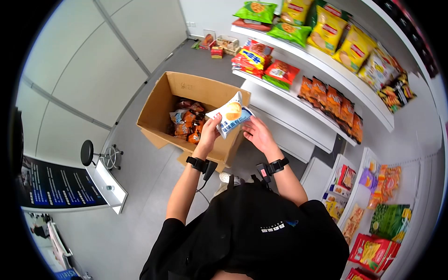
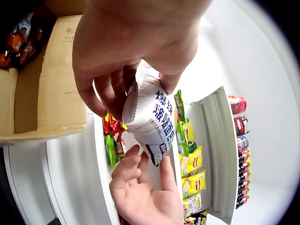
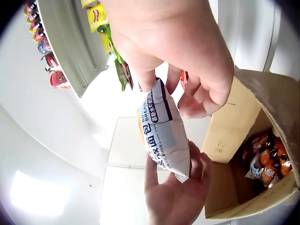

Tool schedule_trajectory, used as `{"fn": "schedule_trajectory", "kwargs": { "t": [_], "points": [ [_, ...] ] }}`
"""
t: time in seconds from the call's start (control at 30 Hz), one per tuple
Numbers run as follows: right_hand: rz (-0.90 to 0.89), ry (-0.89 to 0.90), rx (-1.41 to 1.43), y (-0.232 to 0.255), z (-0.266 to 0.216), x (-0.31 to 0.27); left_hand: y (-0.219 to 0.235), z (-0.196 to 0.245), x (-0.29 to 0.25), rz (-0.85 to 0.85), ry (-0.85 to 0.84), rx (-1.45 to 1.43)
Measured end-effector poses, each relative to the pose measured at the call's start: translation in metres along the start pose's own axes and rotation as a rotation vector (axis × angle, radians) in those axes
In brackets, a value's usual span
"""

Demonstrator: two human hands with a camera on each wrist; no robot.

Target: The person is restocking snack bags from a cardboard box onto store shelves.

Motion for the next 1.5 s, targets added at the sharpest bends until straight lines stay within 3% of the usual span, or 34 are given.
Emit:
{"fn": "schedule_trajectory", "kwargs": {
  "t": [0.43,0.87,1.03,1.27,1.37,1.43,1.5],
  "points": [
    [0.096,0.223,0.074,0.095,-0.02,-0.167,-0.135,-0.076,-0.078,-0.258,0.102,0.127],
    [0.204,0.434,0.2,0.142,0.0,-0.269,-0.191,-0.087,-0.143,-0.483,0.15,0.301],
    [0.208,0.493,0.218,0.137,0.026,-0.302,-0.186,-0.097,-0.172,-0.534,0.19,0.309],
    [0.353,0.473,0.142,0.126,0.093,-0.341,-0.151,-0.104,-0.213,-0.621,0.243,0.298],
    [0.415,0.472,0.153,0.125,0.13,-0.356,-0.124,-0.125,-0.225,-0.615,0.217,0.448],
    [0.49,0.488,0.158,0.134,0.154,-0.371,-0.119,-0.143,-0.235,-0.714,0.201,0.408],
    [0.591,0.484,0.118,0.122,0.168,-0.398,-0.12,-0.163,-0.251,-0.789,0.29,0.279]
  ]
}}
Point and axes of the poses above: each hand's wrist, its own x-axis towards the middle knuckle, its own y-axis out of the back of the hand, z = x × y, the point moved 6 cm from there along x, towards the middle knuckle, and after that the axes turned 5 degrees about x, right-handed, at the moved point
